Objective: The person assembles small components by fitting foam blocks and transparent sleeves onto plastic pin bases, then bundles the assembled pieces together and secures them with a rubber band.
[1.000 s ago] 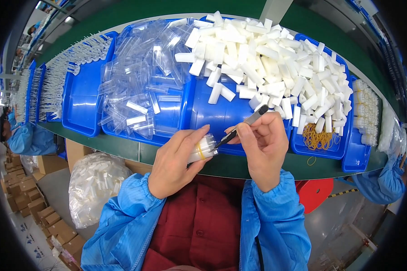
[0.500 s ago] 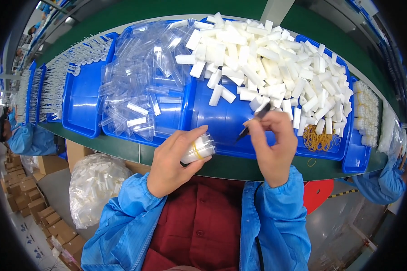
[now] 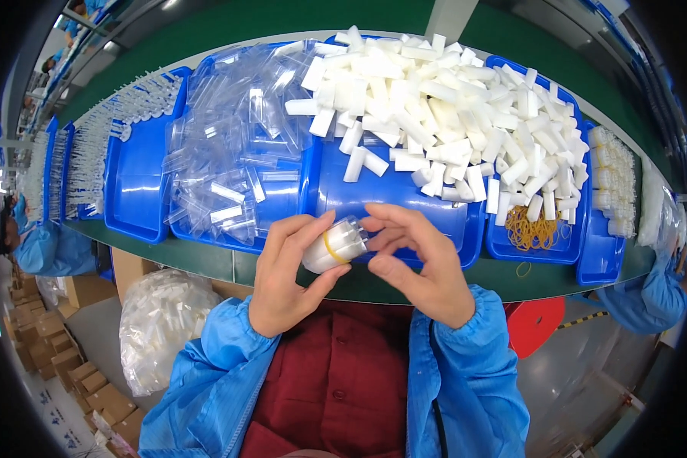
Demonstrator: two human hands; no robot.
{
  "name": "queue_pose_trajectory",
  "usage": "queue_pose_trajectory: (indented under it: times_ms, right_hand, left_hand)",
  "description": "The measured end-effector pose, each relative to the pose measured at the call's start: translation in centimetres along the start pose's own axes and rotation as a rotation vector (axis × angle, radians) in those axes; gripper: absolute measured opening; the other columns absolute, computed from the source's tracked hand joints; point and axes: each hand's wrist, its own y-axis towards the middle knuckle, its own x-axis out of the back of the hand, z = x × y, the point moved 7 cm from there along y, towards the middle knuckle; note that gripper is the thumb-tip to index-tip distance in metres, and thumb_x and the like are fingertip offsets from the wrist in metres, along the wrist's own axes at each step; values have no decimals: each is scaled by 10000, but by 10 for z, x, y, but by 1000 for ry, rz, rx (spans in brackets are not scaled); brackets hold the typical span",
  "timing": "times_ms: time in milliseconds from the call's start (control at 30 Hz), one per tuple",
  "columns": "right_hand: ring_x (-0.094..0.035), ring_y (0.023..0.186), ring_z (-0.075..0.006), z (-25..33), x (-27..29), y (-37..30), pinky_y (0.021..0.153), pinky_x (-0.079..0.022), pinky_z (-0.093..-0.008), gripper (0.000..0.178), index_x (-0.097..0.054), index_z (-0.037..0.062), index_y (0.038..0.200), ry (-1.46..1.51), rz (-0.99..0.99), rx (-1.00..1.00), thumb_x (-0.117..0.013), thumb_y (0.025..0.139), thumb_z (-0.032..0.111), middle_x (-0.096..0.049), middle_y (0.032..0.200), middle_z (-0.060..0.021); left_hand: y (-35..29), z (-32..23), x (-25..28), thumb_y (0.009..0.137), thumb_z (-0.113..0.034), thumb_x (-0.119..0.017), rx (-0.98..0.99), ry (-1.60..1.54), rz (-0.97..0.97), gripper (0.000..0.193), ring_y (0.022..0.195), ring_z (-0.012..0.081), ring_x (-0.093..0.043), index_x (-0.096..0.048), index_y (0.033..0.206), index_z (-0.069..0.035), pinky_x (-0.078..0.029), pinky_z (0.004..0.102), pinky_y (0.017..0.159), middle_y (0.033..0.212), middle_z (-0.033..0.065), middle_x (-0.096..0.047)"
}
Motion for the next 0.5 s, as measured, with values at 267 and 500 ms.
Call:
queue_pose_trajectory:
  times_ms: [267, 500]
  right_hand:
    - [-598, 1125, -193, -11, -6, 0, 954, -501, -331, 495, -522, -9, 1375, 154, 130, -21, -690, 913, 51, -577, 1259, -123]
    - [-578, 1193, -226, -11, 4, -2, 1016, -472, -357, 467, -519, -6, 1386, 244, 134, 55, -646, 938, 37, -544, 1355, -144]
  left_hand:
    - [1, -3, -2, 698, -42, -865, -45, -55, 26, 660, 1052, 293, -596, -595, 1301, -45, -508, 361, 891, 1194, 133, -568]
    - [-2, 3, -4, 720, -68, -867, -53, -222, 183, 759, 1253, 314, -534, -526, 1398, -69, -474, 354, 1000, 1400, 162, -506]
